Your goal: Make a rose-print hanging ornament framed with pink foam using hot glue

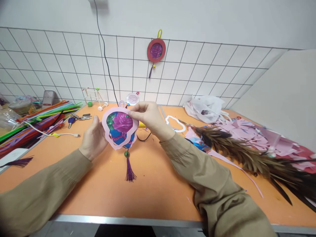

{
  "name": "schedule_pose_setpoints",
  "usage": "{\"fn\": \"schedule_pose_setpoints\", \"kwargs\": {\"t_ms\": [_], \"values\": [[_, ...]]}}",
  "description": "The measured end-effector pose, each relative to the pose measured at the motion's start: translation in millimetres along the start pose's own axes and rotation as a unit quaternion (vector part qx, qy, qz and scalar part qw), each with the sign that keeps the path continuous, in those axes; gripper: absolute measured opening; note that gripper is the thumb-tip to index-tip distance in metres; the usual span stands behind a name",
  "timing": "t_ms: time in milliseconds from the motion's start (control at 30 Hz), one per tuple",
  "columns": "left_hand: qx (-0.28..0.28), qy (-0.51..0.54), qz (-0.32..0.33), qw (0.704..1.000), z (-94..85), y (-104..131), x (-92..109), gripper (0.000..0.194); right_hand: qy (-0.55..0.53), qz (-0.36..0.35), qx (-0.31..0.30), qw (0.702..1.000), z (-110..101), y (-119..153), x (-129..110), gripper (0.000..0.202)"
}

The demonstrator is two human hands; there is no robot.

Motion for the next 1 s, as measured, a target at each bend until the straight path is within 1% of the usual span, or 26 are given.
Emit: {"fn": "schedule_pose_setpoints", "kwargs": {"t_ms": [67, 167, 267, 367, 433, 533, 600, 667, 733, 800, 900, 1000], "values": [[-0.006, -0.017, 0.003, 1.000, 6.3, -12, 7, 0.051, -0.018, -0.010, 0.014, 1.000, -8, -1, -5, 0.014], [-0.040, -0.041, -0.003, 0.998, 27.4, -29, 18, 0.044, -0.052, -0.017, 0.036, 0.998, -20, -2, -13, 0.017], [-0.072, -0.069, -0.030, 0.995, 49.8, -38, 24, 0.037, -0.073, -0.023, 0.042, 0.996, -29, -3, -19, 0.017], [-0.102, -0.082, -0.029, 0.991, 64.0, -43, 27, 0.034, -0.098, -0.022, 0.045, 0.994, -34, -4, -19, 0.015], [-0.123, -0.089, -0.016, 0.988, 67.1, -45, 26, 0.035, -0.111, -0.016, 0.051, 0.992, -36, -5, -18, 0.014], [-0.155, -0.125, -0.005, 0.980, 65.5, -48, 24, 0.034, -0.121, -0.008, 0.063, 0.991, -37, -7, -16, 0.014], [-0.160, -0.143, -0.002, 0.977, 62.6, -49, 24, 0.034, -0.127, -0.006, 0.070, 0.989, -39, -8, -15, 0.014], [-0.154, -0.155, 0.009, 0.976, 60.2, -49, 26, 0.036, -0.121, -0.003, 0.059, 0.991, -40, -8, -16, 0.015], [-0.155, -0.176, 0.024, 0.972, 60.3, -49, 29, 0.038, -0.090, 0.000, 0.027, 0.996, -39, -8, -18, 0.015], [-0.168, -0.199, 0.030, 0.965, 63.1, -46, 29, 0.039, -0.049, -0.014, 0.007, 0.999, -38, -6, -23, 0.014], [-0.181, -0.212, 0.036, 0.960, 68.3, -42, 28, 0.042, 0.000, -0.055, 0.023, 0.998, -39, -1, -32, 0.014], [-0.190, -0.207, 0.041, 0.959, 72.9, -37, 28, 0.043, 0.021, -0.068, 0.047, 0.996, -38, 3, -36, 0.013]]}}
Point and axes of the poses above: each hand's wrist, its own y-axis away from the middle knuckle, its own z-axis out of the palm, x = y × z, the point moved 7 cm from there along -y, towards the middle knuckle, and after that the axes turned 10 degrees about z, right-handed, at the moved point
